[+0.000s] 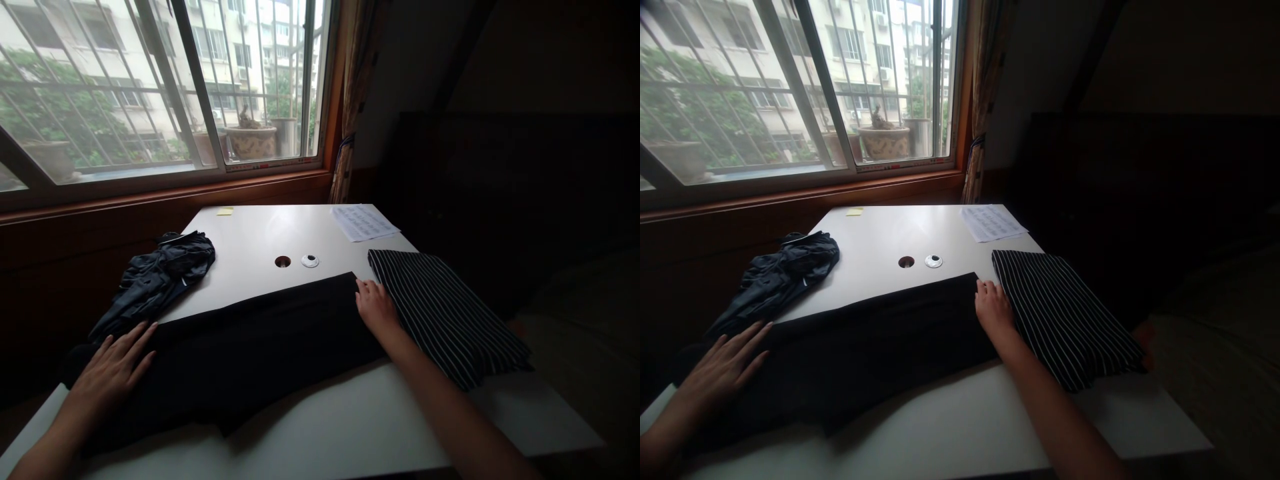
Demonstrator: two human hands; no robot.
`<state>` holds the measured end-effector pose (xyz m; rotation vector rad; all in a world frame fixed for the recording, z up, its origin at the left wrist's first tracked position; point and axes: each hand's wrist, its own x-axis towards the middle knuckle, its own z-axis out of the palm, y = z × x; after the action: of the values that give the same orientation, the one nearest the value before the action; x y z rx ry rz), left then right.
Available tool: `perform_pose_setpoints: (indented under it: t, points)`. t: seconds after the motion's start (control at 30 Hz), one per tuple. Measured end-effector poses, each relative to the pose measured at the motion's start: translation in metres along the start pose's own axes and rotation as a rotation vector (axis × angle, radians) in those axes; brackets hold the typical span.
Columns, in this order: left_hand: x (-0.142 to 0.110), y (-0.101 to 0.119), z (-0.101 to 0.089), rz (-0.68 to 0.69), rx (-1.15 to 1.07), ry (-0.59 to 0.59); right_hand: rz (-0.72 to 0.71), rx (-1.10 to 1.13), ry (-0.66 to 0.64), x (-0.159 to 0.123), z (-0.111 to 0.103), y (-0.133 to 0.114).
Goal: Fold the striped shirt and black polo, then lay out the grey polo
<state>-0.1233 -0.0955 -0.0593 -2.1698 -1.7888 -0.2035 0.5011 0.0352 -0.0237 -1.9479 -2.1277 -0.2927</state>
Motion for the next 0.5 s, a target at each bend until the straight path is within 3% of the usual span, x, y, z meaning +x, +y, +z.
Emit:
perform_pose_setpoints:
  t: [0.13,0.23,0.37,0.5]
  points:
    - [-0.007,0.001,-0.004,0.029,-0.053,-0.015,0.051,-0.039,-0.072,-0.021,-0.015,0.008]
    - [-0.018,-0.002,-0.005,0.025,-0.104,-0.057,0.134,0.018,-0.199,-0.027,-0.021,0.018]
    - [-0.028,-0.009,-0.004,0.006,-0.183,-0.094,0.291,0.225,-0.429,-0.021,-0.027,0.031]
    - [-0.029,-0.012,-0.002,-0.03,-0.183,-0.109,0.281,0.467,-0.469,-0.014,-0.03,0.044]
